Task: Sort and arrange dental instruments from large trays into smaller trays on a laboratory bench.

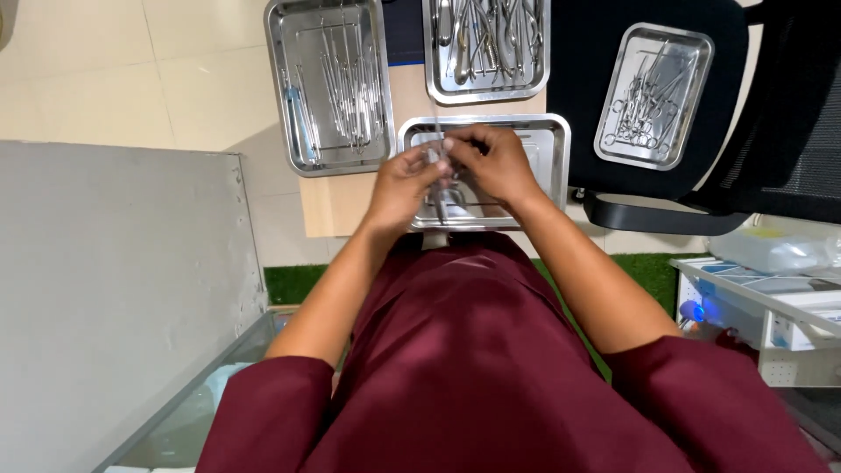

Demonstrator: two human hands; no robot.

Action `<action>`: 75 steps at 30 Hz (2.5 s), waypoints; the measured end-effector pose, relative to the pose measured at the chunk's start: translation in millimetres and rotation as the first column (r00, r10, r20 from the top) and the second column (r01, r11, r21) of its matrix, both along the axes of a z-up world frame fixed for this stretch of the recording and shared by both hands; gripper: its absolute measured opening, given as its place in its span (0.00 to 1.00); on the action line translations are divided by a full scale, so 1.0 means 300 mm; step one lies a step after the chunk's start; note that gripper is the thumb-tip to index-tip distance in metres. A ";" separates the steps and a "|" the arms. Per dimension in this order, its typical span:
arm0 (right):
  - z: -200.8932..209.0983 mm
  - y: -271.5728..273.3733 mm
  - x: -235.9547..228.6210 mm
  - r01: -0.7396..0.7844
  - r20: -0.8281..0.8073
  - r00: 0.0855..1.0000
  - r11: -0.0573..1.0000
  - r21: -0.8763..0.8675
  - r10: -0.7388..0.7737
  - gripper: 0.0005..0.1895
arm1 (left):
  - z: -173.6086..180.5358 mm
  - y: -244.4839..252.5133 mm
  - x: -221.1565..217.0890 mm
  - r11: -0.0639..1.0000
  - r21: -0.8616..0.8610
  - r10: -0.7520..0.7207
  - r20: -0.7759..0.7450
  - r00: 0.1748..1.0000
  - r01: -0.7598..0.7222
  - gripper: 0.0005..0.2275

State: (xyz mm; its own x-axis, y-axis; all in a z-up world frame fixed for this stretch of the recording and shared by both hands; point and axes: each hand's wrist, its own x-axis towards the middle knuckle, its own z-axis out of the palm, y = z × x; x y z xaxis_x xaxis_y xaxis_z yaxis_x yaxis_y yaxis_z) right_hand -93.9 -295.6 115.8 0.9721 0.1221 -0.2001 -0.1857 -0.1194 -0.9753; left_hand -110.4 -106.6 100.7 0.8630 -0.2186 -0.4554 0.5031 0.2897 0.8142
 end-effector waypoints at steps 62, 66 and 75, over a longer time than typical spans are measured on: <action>0.525 -0.141 -0.238 0.076 -0.057 0.997 0.916 0.393 -0.058 0.17 | 0.653 -0.058 -0.028 0.950 -0.125 -0.275 0.106 0.956 0.287 0.17; 0.459 -0.144 -0.156 0.073 0.050 0.996 0.996 -0.054 -0.070 0.13 | 0.599 -0.019 -0.015 0.968 0.004 -0.251 0.077 0.965 0.252 0.17; -0.201 -0.170 -0.032 0.005 0.247 0.905 0.572 -0.820 0.346 0.06 | 0.564 0.100 -0.051 0.996 0.063 -0.062 0.034 0.998 0.060 0.14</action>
